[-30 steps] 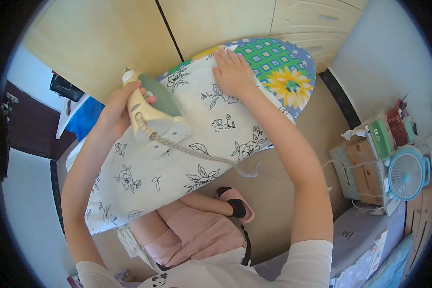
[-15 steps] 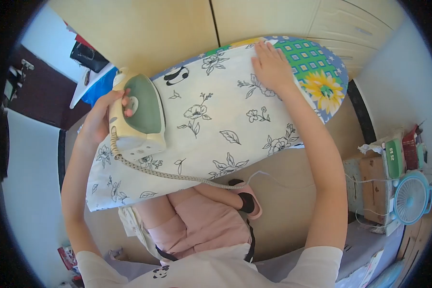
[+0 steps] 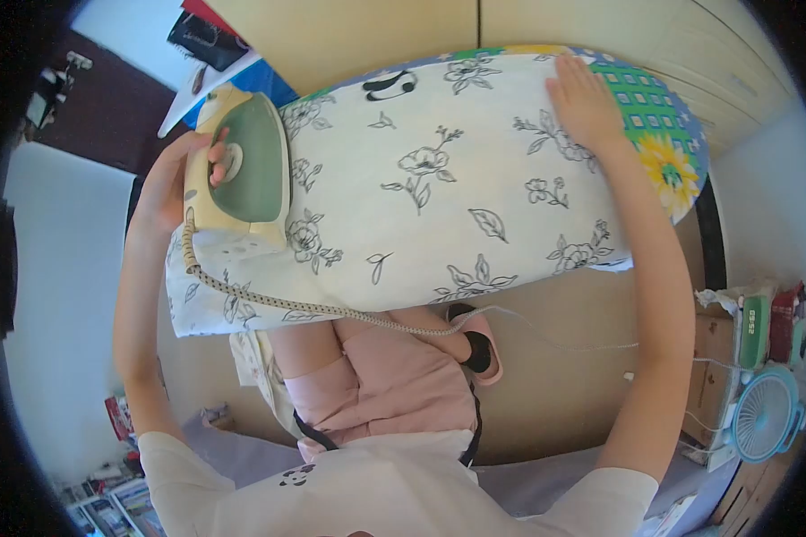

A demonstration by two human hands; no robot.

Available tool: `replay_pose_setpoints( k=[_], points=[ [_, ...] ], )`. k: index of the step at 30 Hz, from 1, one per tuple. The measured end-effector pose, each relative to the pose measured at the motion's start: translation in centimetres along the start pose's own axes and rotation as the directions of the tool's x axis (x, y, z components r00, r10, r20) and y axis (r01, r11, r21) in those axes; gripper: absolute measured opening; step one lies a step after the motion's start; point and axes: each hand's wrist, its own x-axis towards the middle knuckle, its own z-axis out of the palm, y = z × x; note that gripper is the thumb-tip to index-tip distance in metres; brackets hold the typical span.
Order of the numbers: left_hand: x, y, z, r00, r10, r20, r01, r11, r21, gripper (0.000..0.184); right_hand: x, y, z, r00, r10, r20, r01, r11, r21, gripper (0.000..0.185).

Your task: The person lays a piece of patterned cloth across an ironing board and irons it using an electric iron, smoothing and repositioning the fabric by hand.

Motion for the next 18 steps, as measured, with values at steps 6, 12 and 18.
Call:
replay_pose_setpoints(
  k=[6,12,18],
  points=[
    [-0.3,-0.4,-1.9,0.999,-0.046,0.005,0.046,0.997,-0.07,0.028,0.0,0.1,-0.1,1.0,0.003,0.0,-0.003,0.999,0.034,0.052],
    [0.2,-1.2,-2.5,1.0,-0.03,0.001,0.029,0.997,-0.067,0.025,0.1,0.0,-0.7,1.0,0.019,0.014,-0.019,0.999,0.05,0.051],
    [0.1,-1.1,-2.6,0.999,0.03,-0.024,-0.028,0.995,0.096,0.026,0.2,0.7,-0.3,1.0,0.007,0.008,-0.008,0.995,0.1,0.05]
  ],
)
